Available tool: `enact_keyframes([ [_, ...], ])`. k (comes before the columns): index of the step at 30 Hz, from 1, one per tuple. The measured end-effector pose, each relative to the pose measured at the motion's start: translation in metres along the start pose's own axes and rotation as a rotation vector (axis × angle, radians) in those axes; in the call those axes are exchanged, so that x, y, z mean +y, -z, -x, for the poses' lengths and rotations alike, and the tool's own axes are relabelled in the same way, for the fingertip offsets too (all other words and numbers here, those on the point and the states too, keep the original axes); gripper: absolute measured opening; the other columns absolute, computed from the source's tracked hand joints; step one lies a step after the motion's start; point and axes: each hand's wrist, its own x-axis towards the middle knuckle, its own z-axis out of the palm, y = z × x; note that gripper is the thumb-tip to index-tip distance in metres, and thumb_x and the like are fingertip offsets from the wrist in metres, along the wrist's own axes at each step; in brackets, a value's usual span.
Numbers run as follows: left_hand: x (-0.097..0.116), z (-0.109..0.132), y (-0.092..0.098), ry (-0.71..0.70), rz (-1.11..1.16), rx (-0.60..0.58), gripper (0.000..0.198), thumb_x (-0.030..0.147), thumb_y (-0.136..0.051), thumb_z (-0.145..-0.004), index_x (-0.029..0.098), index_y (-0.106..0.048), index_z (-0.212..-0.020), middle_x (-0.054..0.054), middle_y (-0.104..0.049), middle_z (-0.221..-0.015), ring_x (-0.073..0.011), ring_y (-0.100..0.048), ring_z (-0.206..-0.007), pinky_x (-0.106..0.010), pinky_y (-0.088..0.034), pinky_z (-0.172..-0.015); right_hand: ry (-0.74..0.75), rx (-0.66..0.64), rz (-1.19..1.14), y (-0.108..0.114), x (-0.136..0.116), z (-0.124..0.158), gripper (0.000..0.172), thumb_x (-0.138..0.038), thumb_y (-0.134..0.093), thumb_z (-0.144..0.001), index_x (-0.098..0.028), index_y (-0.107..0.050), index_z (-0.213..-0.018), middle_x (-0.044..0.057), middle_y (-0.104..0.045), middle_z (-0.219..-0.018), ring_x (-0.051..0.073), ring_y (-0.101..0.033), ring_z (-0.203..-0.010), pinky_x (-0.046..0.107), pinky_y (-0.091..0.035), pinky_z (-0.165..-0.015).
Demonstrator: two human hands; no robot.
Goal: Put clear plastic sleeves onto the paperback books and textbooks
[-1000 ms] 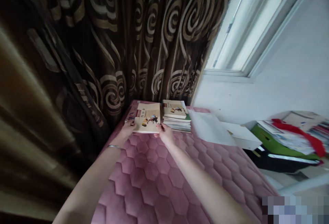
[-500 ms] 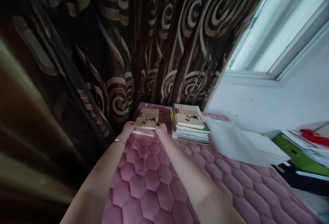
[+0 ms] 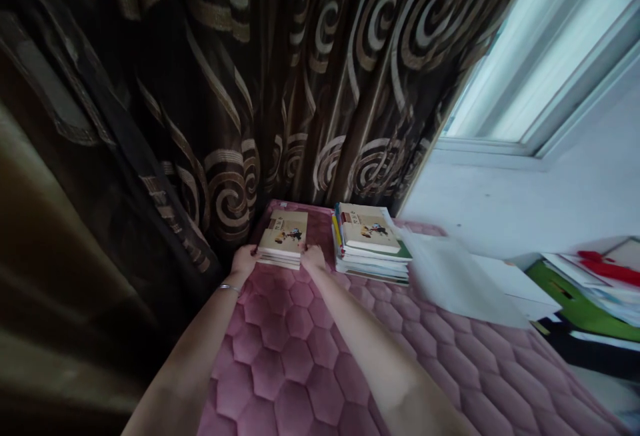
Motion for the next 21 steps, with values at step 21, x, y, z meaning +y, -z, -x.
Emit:
enact_keyframes([
  [21,0.006,0.000,-0.001,0.016,-0.312,0.073,0.022,0.021,-0.057,-0.084,0.019,-0.073,-0.100,-0.010,-0.071,-0.106,-0.0191,-0.066,-0.096,-0.022,-0.046,-0.084,0.145,-0.040,0.333,0.011,0.019,0.005,0.031,-0.026,-0.042,-0.094,-0.018,-0.072,-0.095,0.009,-0.072,-0.104,0.018,-0.065,-0.098,0.020,-0.044,-0.082],
])
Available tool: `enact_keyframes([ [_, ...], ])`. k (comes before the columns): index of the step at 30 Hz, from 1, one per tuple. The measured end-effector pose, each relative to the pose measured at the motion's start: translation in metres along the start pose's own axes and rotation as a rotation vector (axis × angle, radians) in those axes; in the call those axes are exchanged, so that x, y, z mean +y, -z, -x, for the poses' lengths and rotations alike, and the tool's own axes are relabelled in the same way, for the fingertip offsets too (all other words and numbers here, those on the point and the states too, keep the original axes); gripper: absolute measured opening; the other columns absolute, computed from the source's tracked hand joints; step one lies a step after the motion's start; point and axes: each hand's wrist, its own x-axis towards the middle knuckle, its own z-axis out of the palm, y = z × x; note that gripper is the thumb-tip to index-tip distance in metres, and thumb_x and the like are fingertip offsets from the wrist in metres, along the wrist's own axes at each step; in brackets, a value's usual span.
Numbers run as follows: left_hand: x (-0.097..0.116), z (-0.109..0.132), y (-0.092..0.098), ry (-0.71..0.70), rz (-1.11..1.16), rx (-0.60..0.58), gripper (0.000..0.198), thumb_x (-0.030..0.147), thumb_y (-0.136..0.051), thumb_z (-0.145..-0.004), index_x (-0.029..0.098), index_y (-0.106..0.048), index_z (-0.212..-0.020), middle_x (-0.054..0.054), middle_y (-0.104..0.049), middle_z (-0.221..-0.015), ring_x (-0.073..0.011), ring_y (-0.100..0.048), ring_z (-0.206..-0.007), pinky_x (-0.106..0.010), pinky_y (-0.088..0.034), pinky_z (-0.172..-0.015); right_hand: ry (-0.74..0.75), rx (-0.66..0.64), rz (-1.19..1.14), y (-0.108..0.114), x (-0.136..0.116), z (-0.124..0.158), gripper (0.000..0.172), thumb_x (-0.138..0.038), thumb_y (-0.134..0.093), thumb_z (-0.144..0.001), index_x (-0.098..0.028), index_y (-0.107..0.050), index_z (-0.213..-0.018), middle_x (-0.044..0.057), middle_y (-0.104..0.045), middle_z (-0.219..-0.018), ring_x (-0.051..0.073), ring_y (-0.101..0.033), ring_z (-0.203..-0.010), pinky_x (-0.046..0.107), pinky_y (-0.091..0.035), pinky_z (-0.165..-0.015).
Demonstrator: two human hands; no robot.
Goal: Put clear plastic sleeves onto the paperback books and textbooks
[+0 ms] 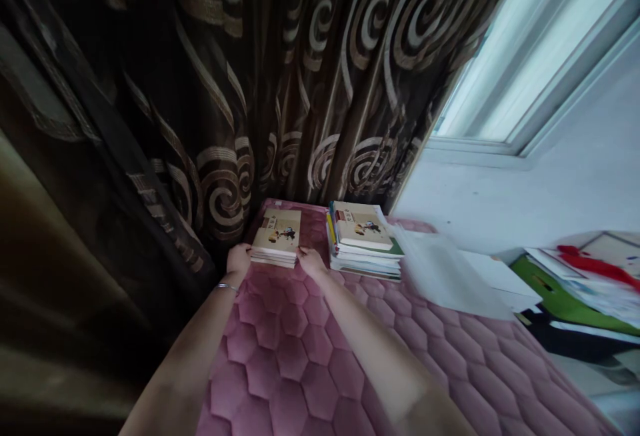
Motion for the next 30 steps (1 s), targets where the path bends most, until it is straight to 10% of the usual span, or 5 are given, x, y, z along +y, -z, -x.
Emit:
enact_keyframes([
  [30,-0.011,-0.001,-0.009,0.024,0.177,0.009,0.024,0.010,-0.059,-0.080,0.018,-0.072,-0.099,-0.007,-0.072,-0.105,-0.0159,-0.067,-0.095,-0.020,-0.048,-0.082,-0.009,0.077,0.053,-0.006,-0.004,0.010,0.036,-0.028,-0.036,-0.095,-0.019,-0.066,-0.111,0.010,-0.072,-0.102,0.018,-0.067,-0.093,0.024,-0.047,-0.079],
])
